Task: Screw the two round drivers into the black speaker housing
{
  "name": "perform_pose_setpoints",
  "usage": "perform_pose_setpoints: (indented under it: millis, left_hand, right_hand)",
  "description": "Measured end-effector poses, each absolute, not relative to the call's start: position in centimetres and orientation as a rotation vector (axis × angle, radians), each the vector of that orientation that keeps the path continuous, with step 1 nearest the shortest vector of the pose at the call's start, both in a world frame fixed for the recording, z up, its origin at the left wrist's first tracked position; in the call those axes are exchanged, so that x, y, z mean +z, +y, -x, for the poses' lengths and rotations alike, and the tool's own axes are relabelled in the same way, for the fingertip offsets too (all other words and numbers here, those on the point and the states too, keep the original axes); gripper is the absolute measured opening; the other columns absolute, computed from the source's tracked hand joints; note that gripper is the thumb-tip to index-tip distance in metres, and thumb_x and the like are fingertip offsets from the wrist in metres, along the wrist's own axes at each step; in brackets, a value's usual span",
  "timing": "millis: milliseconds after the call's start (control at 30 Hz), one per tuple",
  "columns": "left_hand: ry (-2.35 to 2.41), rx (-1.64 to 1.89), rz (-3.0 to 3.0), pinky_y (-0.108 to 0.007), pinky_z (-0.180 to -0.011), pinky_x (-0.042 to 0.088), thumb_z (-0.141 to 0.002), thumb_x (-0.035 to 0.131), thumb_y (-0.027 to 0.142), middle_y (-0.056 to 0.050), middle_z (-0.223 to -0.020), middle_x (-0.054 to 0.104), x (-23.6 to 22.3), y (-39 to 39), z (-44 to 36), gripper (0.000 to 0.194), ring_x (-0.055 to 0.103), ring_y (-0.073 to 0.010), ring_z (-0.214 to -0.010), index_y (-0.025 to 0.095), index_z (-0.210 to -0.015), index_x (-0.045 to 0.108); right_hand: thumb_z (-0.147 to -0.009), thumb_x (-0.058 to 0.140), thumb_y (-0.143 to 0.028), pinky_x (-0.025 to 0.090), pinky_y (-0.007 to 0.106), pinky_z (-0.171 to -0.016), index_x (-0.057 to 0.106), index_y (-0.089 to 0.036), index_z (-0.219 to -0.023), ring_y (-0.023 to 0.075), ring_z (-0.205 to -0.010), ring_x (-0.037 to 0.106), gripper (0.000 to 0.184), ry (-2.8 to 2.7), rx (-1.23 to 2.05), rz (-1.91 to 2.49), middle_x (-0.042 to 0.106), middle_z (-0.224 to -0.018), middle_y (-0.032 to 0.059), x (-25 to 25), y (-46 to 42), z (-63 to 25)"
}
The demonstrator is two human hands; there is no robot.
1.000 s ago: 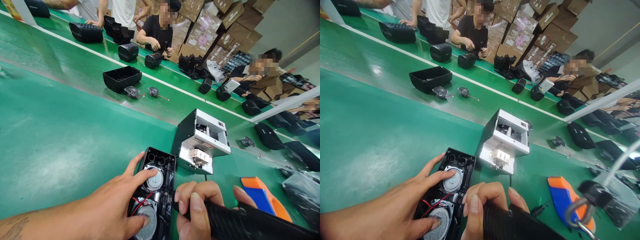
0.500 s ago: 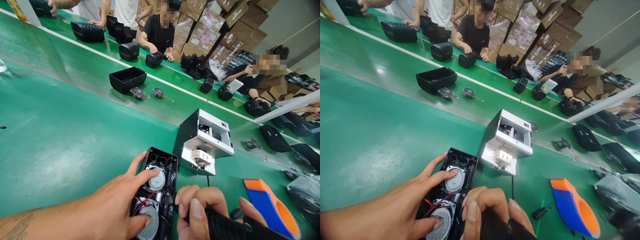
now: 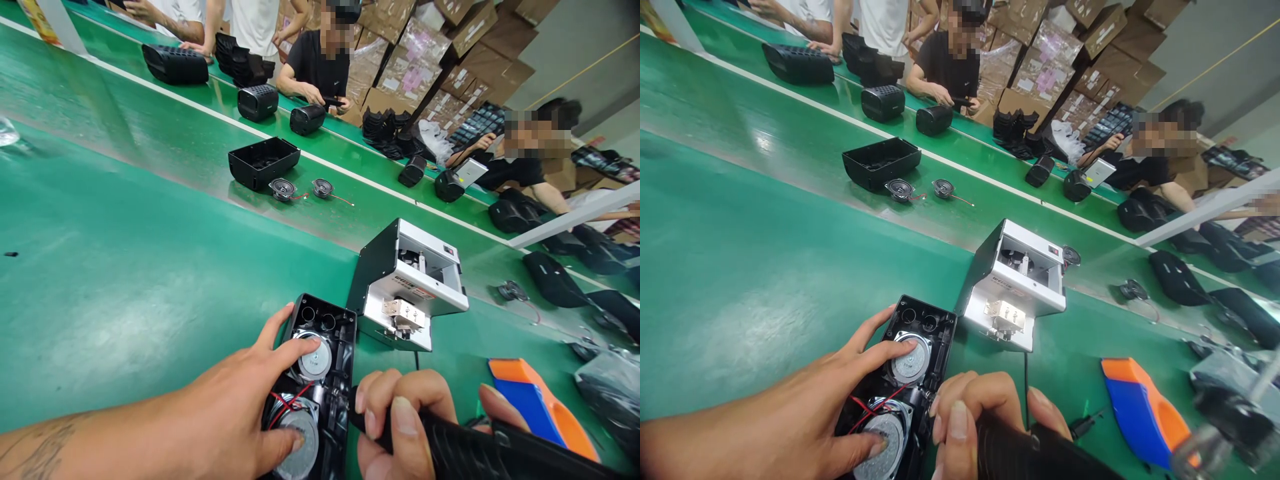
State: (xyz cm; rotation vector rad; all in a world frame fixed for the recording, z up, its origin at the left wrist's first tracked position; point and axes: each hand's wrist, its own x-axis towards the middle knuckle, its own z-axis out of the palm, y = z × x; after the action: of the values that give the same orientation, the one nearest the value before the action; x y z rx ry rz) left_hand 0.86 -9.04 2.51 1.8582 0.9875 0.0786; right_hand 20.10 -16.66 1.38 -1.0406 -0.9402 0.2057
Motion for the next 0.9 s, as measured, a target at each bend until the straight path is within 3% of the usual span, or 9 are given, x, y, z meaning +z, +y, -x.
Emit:
perform_pose_setpoints:
  millis: [67,333,500,700,900]
  left_hand:
    - [0.99,0.087,-1.865,-0.052,-0.125,0.065,-0.083,0.085,0.027,0.001,-0.204,0.003,2.4,-9.1,-0.8,0.098,0.079,-0.0385,-0.144,0.049,-0.175,0.058]
    - [0.966,0.077,-1.854,-0.053,-0.13,0.061,-0.084,0.082,0.026,-0.001,-0.204,-0.001,2.4,-9.0,-0.9,0.098,0.077,-0.0379,-0.148,0.047,-0.176,0.055]
    - [0.941,0.08,-1.869,-0.054,-0.127,0.063,-0.085,0.08,0.025,-0.001,-0.204,-0.003,2.6,-8.9,-1.0,0.098,0.078,-0.0376,-0.147,0.048,-0.177,0.053]
    - [0.943,0.093,-1.877,-0.054,-0.123,0.066,-0.085,0.081,0.023,-0.005,-0.204,-0.004,2.1,-9.2,-1.0,0.097,0.078,-0.0393,-0.147,0.044,-0.176,0.055]
    - [0.931,0.188,-1.872,-0.054,-0.126,0.065,-0.085,0.082,0.02,0.002,-0.204,-0.005,1.3,-9.1,-0.9,0.095,0.077,-0.0388,-0.148,0.046,-0.174,0.058]
  right_hand:
    - [-0.115,0.073,-0.02,0.048,0.025,-0.047,0.054,-0.039,-0.15,0.0096,-0.044,0.047,0.045,-0.928,0.161,1.008,0.056,-0.075,-0.0159,1.8,-16.2,-19.5]
    - [-0.114,0.072,-0.02,0.048,0.025,-0.043,0.054,-0.04,-0.15,0.0103,-0.041,0.042,0.045,-0.929,0.124,0.992,0.055,-0.073,-0.0153,1.6,-16.0,-19.5]
    - [-0.116,0.069,-0.017,0.051,0.028,-0.048,0.05,-0.043,-0.153,0.0115,-0.048,0.049,0.049,-0.993,0.205,0.991,0.055,-0.08,-0.0135,1.0,-16.3,-19.5]
    - [-0.112,0.07,-0.01,0.043,0.028,-0.047,0.058,-0.035,-0.144,0.0114,-0.052,0.049,0.042,-1.069,0.238,0.92,0.054,-0.083,-0.0105,0.1,-16.2,-19.3]
    - [-0.111,0.071,-0.012,0.043,0.03,-0.046,0.057,-0.032,-0.139,0.012,-0.05,0.049,0.037,-1.059,0.176,0.909,0.051,-0.081,-0.0101,0.0,-15.6,-19.0]
